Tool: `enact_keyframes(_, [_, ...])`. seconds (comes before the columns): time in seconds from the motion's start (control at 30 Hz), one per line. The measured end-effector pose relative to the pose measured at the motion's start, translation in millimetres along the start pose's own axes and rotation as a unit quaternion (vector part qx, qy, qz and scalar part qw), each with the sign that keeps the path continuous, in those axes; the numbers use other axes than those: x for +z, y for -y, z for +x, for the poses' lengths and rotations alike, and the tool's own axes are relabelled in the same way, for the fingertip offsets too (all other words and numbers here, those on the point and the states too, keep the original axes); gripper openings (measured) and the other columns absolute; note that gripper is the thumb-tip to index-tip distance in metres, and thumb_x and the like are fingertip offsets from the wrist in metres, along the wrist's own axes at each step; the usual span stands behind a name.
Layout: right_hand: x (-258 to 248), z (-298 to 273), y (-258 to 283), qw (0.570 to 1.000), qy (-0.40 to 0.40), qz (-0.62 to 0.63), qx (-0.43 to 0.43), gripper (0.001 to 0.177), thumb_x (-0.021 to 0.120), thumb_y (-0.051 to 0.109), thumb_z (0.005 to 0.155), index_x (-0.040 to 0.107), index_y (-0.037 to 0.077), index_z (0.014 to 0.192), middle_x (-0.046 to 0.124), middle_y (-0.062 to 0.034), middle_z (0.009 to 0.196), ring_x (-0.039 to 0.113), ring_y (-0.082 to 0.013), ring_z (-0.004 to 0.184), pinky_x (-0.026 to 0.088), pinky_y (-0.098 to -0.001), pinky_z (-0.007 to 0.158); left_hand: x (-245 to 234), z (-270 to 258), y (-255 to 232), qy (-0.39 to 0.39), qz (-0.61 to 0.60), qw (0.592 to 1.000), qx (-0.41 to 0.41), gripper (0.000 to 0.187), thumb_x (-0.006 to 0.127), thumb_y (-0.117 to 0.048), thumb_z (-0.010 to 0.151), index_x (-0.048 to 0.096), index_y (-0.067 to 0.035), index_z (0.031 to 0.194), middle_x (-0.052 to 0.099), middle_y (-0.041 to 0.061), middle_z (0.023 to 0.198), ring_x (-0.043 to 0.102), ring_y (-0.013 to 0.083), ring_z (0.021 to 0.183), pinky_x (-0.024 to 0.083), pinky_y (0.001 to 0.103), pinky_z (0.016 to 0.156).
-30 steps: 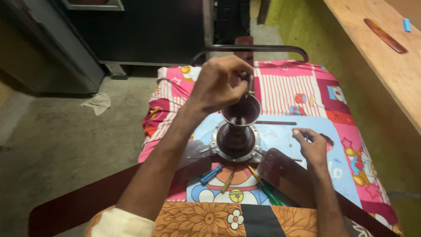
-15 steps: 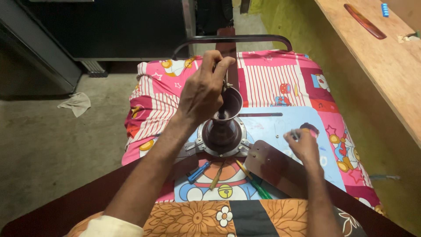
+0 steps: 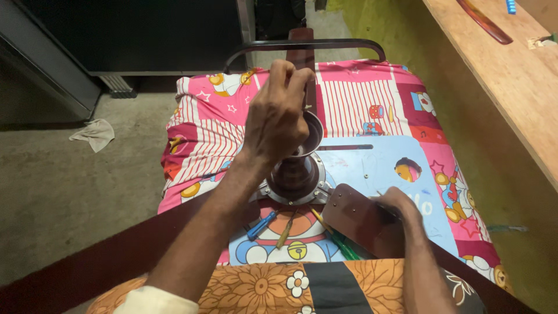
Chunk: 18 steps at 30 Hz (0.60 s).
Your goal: The person disassembles a ceiling fan motor housing on a bed. They use a screwdriver and wrench to remove screws and detach the top and bottom caps, placing the removed parts on the bed beside the fan.
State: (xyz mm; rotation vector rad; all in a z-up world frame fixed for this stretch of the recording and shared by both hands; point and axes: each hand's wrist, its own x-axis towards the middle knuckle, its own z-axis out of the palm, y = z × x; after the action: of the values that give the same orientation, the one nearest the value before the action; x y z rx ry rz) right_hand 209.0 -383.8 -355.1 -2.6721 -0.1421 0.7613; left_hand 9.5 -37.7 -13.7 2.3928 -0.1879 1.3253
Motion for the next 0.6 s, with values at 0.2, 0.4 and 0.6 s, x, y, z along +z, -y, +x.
enact_keyframes(0.2, [7, -2, 11, 0.974, 0.001, 0.227, -0.015, 0.019, 0.079, 0.013, 0.078, 0.074, -0.005, 0.084, 0.072, -0.0143, 0.069, 0.062, -0.0224, 0.059, 0.047, -0.037, 0.057, -18, 15, -7, 0.096, -0.024, 0.993, -0.069, 0.036, 0.056, 0.009, 0.085, 0.064, -0.003, 0.118, 0.061, 0.017, 0.104, 0.067, 0.0359, 0.091, 0.055, 0.047, 0.08])
enact_keyframes(0.4, [-5, -2, 36, 0.966, -0.24, 0.1, -0.003, 0.025, 0.078, 0.024, 0.083, 0.073, 0.01, 0.104, 0.075, -0.0145, 0.094, 0.071, -0.032, 0.09, 0.053, -0.0437, 0.081, -18, 14, -7, 0.106, 0.014, 0.994, -0.022, 0.042, 0.053, 0.012, 0.084, 0.062, 0.002, 0.124, 0.059, 0.017, 0.108, 0.068, 0.0348, 0.085, 0.057, 0.044, 0.074])
enact_keyframes(0.6, [-2, -5, 34, 0.95, -0.258, 0.169, -0.048, 0.031, 0.077, 0.026, 0.084, 0.073, 0.013, 0.112, 0.075, -0.0156, 0.101, 0.071, -0.032, 0.092, 0.054, -0.0435, 0.085, -8, 4, -4, 0.065, -0.031, 0.997, -0.006, 0.035, 0.056, 0.006, 0.094, 0.059, 0.005, 0.129, 0.056, 0.016, 0.109, 0.067, 0.0264, 0.081, 0.06, 0.036, 0.069])
